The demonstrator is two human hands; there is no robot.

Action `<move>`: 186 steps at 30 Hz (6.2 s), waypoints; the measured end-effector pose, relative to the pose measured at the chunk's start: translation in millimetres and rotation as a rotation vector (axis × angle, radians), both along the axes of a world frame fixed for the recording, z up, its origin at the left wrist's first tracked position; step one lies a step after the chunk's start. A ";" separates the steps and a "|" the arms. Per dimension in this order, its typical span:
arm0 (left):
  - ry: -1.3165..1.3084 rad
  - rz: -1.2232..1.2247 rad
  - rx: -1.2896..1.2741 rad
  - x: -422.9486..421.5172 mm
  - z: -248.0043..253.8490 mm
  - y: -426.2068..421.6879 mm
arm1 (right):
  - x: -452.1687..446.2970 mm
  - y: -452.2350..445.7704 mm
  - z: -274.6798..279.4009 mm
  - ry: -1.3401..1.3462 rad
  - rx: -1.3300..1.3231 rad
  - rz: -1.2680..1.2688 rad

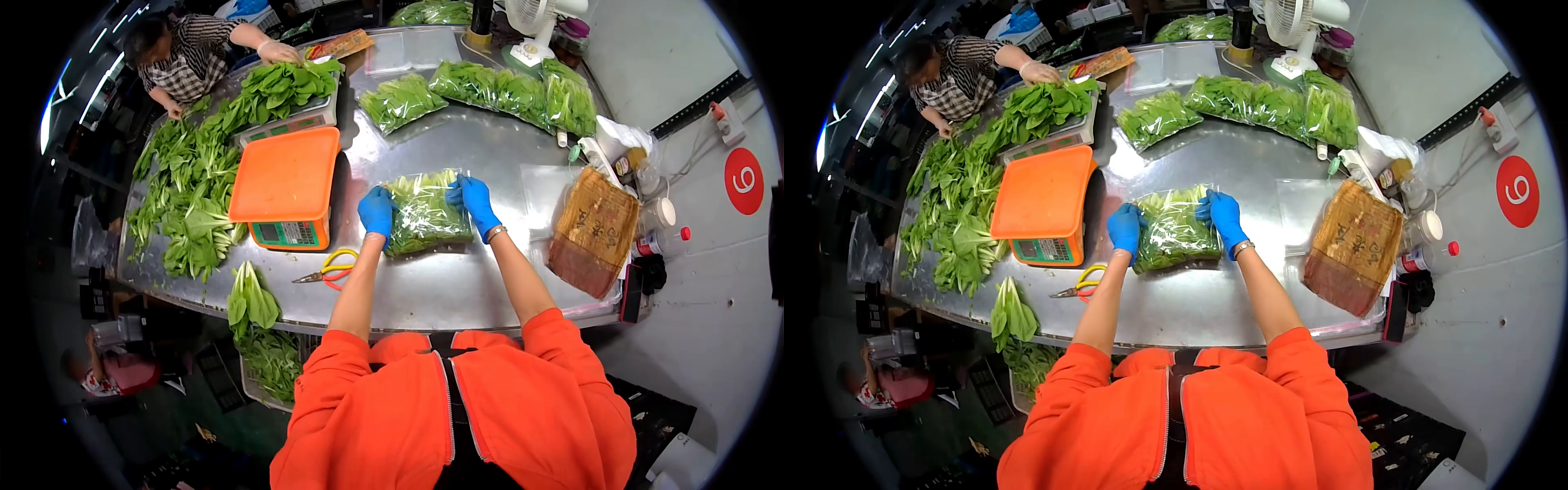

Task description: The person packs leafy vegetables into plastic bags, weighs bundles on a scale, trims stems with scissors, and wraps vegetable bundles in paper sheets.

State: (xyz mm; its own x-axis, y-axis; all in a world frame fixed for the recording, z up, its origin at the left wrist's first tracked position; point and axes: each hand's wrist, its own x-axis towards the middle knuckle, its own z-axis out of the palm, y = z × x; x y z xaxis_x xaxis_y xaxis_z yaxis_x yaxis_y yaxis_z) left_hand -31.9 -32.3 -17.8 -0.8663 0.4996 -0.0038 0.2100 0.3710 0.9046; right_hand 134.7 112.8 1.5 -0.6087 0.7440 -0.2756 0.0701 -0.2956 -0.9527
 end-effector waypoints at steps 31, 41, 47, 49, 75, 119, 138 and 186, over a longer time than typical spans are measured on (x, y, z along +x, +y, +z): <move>0.724 -0.171 -0.680 -19.6 1.6 6.8 | -20.9 1.7 3.6 -0.672 0.951 -0.200; 0.733 -0.189 -0.670 -21.1 15.0 20.5 | 11.7 19.9 82.2 -0.181 0.085 0.004; 0.369 0.015 -0.005 8.4 -19.2 -22.7 | -68.8 63.2 135.2 -0.395 0.806 -0.056; 0.224 -0.046 0.031 36.2 18.8 -48.4 | -81.5 61.1 100.1 -0.326 0.919 -0.005; 0.306 0.384 -1.111 -128.5 23.7 -331.1 | -31.4 -87.6 21.6 -0.245 0.944 0.304; -0.293 -0.325 -0.134 -491.4 154.3 45.8 | -551.8 23.3 100.6 -0.098 0.074 0.380; 0.244 -0.427 0.457 -234.4 281.8 -203.5 | -320.5 -226.6 239.4 0.502 0.426 0.282; 0.526 -0.641 -0.945 -193.3 179.8 -83.0 | -193.7 -130.9 123.6 0.494 -0.473 -0.007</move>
